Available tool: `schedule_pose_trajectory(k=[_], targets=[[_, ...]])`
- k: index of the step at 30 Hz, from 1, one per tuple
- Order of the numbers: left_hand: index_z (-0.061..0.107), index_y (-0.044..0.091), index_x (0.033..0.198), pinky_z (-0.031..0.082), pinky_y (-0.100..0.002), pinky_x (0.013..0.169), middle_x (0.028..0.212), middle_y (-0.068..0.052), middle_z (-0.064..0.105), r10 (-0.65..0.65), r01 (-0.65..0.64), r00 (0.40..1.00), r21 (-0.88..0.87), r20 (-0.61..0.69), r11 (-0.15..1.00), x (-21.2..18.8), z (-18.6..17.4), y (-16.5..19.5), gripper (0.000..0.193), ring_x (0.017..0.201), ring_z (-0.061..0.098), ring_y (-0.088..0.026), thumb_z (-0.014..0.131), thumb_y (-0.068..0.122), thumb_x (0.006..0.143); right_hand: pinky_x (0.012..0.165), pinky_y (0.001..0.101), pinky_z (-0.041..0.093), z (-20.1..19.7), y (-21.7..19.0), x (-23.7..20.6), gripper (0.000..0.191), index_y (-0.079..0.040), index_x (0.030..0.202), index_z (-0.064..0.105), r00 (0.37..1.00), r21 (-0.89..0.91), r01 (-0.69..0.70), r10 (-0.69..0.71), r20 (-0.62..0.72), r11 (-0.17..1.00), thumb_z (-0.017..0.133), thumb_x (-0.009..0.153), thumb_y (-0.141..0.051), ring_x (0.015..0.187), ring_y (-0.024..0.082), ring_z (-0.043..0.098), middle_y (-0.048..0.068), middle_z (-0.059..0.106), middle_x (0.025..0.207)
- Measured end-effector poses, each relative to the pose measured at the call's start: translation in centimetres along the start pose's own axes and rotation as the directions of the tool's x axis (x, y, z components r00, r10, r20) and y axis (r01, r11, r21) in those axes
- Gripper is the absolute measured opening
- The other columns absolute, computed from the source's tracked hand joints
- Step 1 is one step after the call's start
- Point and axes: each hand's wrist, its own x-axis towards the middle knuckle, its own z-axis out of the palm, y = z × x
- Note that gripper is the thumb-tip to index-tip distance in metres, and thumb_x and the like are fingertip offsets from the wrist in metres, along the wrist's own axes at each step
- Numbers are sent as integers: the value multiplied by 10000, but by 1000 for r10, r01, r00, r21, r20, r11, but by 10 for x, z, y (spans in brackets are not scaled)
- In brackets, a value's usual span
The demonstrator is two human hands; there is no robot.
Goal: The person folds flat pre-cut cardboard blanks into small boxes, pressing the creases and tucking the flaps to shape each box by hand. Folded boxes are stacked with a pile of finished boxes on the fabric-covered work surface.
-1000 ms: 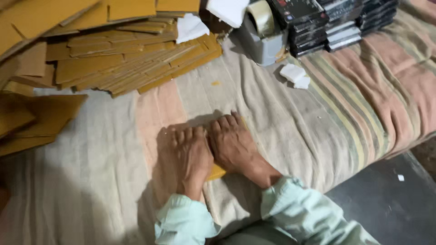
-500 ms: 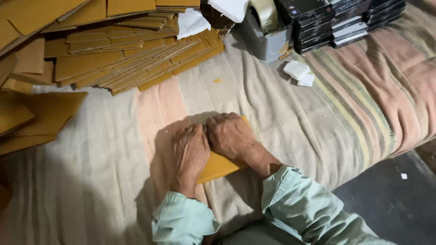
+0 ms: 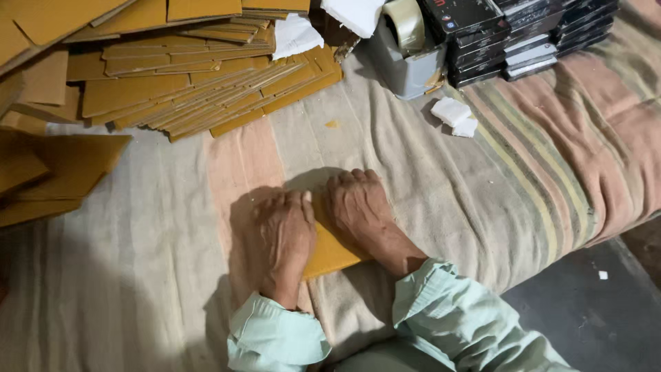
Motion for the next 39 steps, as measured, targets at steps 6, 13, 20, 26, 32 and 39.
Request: schedule_pose_trajectory(k=[6, 13, 20, 26, 32, 39], targets=[[692, 40, 926, 437, -517, 898, 985, -173, 697, 11, -11, 1000, 5, -24, 1000, -3, -3, -3, 271, 956, 631, -367, 539, 257, 980, 758, 460, 456, -5, -2, -1, 236, -69, 869, 675, 996, 70, 80, -83, 28, 994, 616, 909, -294, 834, 328, 647, 141, 669, 833], [672, 58, 911, 429, -519, 914, 992, -169, 698, 7, -6, 1000, 38, -27, 999, 1, -5, 1, 285, 969, 634, -356, 549, 298, 1004, 767, 473, 467, -5, -3, 5, 221, -78, 875, 677, 996, 31, -31, 28, 83, 999, 623, 934, -285, 825, 347, 644, 156, 676, 850], [668, 28, 1036, 436, -515, 941, 1028, -188, 701, 213, -211, 977, -98, 18, 973, -1, -1, -7, 257, 1020, 639, -382, 529, 218, 932, 797, 458, 469, -1, 1, 0, 281, -41, 945, 674, 991, 175, 124, -131, 26, 977, 595, 928, -310, 888, 332, 655, 152, 688, 920], [665, 47, 895, 435, -529, 912, 993, -199, 700, -57, 61, 992, 30, -114, 998, 2, 14, -6, 315, 971, 631, -405, 557, 327, 988, 785, 477, 469, 3, 0, 4, 217, -80, 900, 665, 994, -56, -24, 30, 108, 998, 626, 920, -292, 875, 338, 658, 144, 688, 876], [692, 42, 973, 463, -529, 921, 1013, -170, 716, 104, -101, 993, -50, 52, 994, 0, 11, -12, 263, 996, 652, -371, 506, 229, 965, 786, 461, 471, -1, -3, 4, 245, -51, 916, 665, 990, 191, 129, -138, 34, 973, 617, 904, -291, 867, 342, 662, 143, 687, 875], [691, 31, 928, 450, -528, 885, 998, -201, 715, -37, 47, 983, 52, -177, 998, 1, 6, -4, 361, 941, 648, -391, 531, 349, 987, 750, 478, 468, -7, -4, 4, 236, -66, 854, 669, 995, -43, 36, -32, 99, 998, 626, 934, -283, 828, 345, 648, 151, 684, 848]])
